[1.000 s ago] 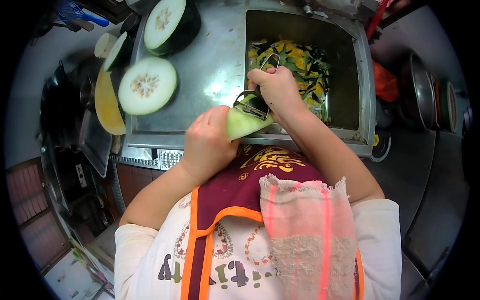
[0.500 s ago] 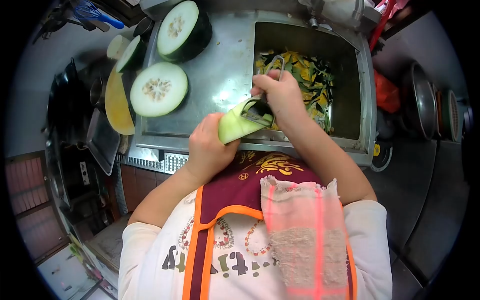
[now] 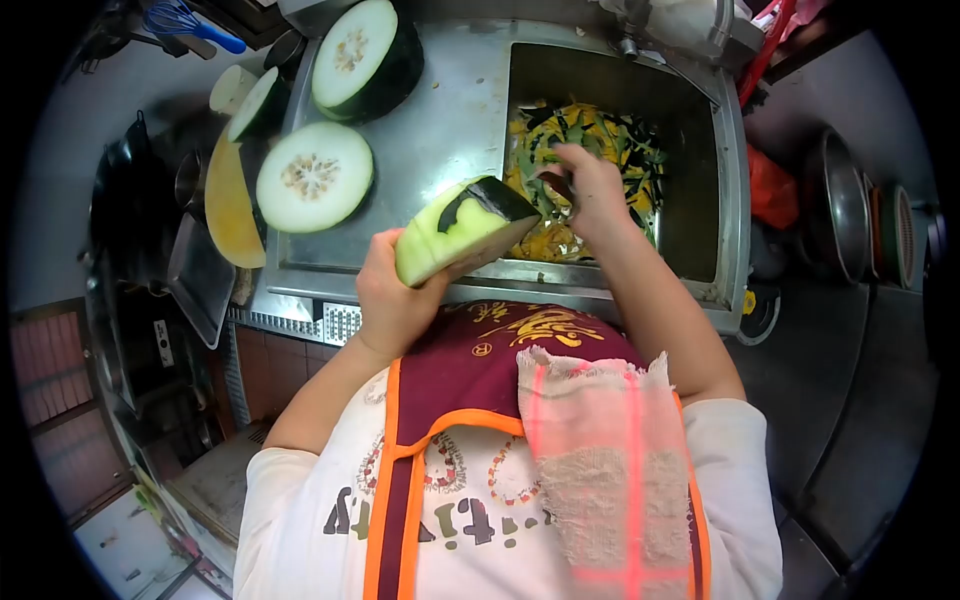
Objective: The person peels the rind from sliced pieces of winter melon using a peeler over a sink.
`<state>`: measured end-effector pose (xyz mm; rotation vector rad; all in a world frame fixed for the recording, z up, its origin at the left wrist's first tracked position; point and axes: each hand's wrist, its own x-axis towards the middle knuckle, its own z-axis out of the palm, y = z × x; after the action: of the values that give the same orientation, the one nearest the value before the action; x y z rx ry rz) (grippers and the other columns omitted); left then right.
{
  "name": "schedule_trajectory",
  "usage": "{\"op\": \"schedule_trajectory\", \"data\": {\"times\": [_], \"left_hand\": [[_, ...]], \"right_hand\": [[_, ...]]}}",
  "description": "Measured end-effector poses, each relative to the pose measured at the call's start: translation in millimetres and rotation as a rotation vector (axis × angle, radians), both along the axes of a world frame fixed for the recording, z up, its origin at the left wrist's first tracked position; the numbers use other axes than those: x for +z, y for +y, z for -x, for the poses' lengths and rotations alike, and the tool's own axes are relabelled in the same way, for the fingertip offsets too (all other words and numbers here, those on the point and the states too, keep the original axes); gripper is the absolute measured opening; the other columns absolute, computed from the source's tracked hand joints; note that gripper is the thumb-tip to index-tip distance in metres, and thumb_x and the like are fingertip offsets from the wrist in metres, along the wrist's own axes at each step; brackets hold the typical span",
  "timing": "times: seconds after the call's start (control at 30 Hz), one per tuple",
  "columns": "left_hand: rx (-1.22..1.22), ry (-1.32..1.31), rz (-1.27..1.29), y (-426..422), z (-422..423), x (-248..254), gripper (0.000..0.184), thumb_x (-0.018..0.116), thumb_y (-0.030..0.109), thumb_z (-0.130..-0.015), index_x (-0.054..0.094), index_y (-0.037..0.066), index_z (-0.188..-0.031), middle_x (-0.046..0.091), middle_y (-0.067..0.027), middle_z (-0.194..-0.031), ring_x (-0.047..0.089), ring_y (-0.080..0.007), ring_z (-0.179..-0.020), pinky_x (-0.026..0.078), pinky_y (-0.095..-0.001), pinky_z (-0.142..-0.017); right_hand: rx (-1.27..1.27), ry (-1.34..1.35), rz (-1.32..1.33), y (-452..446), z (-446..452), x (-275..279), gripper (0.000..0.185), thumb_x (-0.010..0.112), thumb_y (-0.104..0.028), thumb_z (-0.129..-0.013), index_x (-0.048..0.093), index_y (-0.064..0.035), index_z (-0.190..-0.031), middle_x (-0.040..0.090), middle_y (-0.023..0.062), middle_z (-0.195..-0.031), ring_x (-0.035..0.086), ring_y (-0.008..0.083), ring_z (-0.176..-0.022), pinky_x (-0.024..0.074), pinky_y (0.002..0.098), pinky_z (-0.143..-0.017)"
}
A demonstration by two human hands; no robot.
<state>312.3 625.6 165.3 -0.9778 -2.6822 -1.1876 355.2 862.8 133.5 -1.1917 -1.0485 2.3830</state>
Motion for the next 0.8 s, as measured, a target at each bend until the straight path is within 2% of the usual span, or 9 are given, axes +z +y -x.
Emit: {"op": "schedule_trajectory", "data": {"times": [0.07,0.1,0.17,0.27,0.4,0.5,0.6,0.67,0.8], "left_hand": [[-0.005,-0.008,-0.003,1,1,0,0.04,0.073,0.008,-0.067,0.052,0.003,-0.101,0.062,-0.0151,-0.085,0.063,-0.0288,-0.075,0.049,-0.0339,-0.068],[-0.008,-0.012,-0.003,1,2,0,0.04,0.073,0.008,-0.067,0.051,0.003,-0.101,0.062,-0.015,-0.085,0.063,-0.0287,-0.076,0.049,-0.0339,-0.069],[-0.019,0.007,-0.01,-1,2,-1,0.04,0.073,0.008,-0.068,0.051,0.003,-0.101,0.062,-0.0152,-0.085,0.062,-0.0291,-0.075,0.049,-0.0339,-0.068],[-0.046,-0.042,0.021,-5,4,2,0.043,0.073,0.009,-0.066,0.05,0.002,-0.103,0.061,-0.0164,-0.09,0.061,-0.0303,-0.08,0.049,-0.0352,-0.071],[-0.169,-0.024,0.26,4,13,34,0.051,0.074,0.011,-0.063,0.05,0.002,-0.107,0.059,-0.0181,-0.099,0.059,-0.033,-0.09,0.047,-0.0377,-0.078],[-0.195,-0.083,0.274,23,15,46,0.057,0.077,0.019,-0.058,0.051,0.002,-0.106,0.058,-0.0148,-0.101,0.057,-0.0332,-0.094,0.047,-0.0404,-0.079],[-0.227,-0.081,0.275,30,17,49,0.052,0.074,0.012,-0.061,0.051,0.003,-0.107,0.059,-0.0171,-0.101,0.058,-0.0333,-0.093,0.047,-0.0377,-0.079],[-0.186,-0.099,0.287,28,20,43,0.05,0.074,0.012,-0.061,0.053,0.003,-0.105,0.06,-0.0164,-0.098,0.06,-0.0332,-0.09,0.048,-0.0375,-0.077],[-0.173,-0.032,0.22,23,21,31,0.047,0.074,0.012,-0.061,0.055,0.003,-0.102,0.062,-0.0155,-0.09,0.061,-0.0341,-0.083,0.049,-0.037,-0.073]], "right_hand": [[0.065,0.045,-0.247,-28,16,33,0.04,0.064,-0.014,-0.078,0.044,0.0081,-0.106,0.059,0.0153,-0.085,0.062,0.0213,-0.076,0.048,0.0307,-0.073],[0.168,0.046,-0.316,-39,18,43,0.051,0.063,-0.018,-0.074,0.039,0.0067,-0.112,0.064,0.0121,-0.081,0.06,0.0205,-0.074,0.0453,0.0291,-0.075],[0.248,-0.006,-0.484,-50,27,37,0.05,0.062,-0.02,-0.074,0.039,0.0103,-0.107,0.066,0.0144,-0.078,0.061,0.0209,-0.077,0.0452,0.0284,-0.077],[0.239,0.005,-0.594,-48,31,26,0.05,0.061,-0.022,-0.074,0.039,0.0123,-0.102,0.066,0.0159,-0.077,0.062,0.0224,-0.078,0.0457,0.0287,-0.077],[0.213,-0.028,-0.604,-49,26,31,0.047,0.061,-0.022,-0.073,0.041,0.0117,-0.099,0.065,0.015,-0.074,0.062,0.0243,-0.076,0.0464,0.0292,-0.076],[0.201,-0.053,-0.63,-55,24,34,0.046,0.061,-0.021,-0.073,0.041,0.0116,-0.098,0.065,0.0154,-0.074,0.062,0.0248,-0.076,0.047,0.0301,-0.075],[0.176,-0.06,-0.634,-57,24,31,0.045,0.061,-0.02,-0.073,0.041,0.0113,-0.098,0.064,0.016,-0.074,0.062,0.0246,-0.076,0.0474,0.0303,-0.073],[0.163,-0.035,-0.61,-54,22,26,0.044,0.061,-0.019,-0.073,0.041,0.0107,-0.099,0.064,0.0162,-0.074,0.062,0.0238,-0.075,0.0477,0.0299,-0.072],[0.096,0.095,-0.321,-41,23,11,0.039,0.06,-0.016,-0.075,0.044,0.0099,-0.099,0.063,0.0159,-0.075,0.061,0.0207,-0.073,0.0481,0.0282,-0.069]]}}
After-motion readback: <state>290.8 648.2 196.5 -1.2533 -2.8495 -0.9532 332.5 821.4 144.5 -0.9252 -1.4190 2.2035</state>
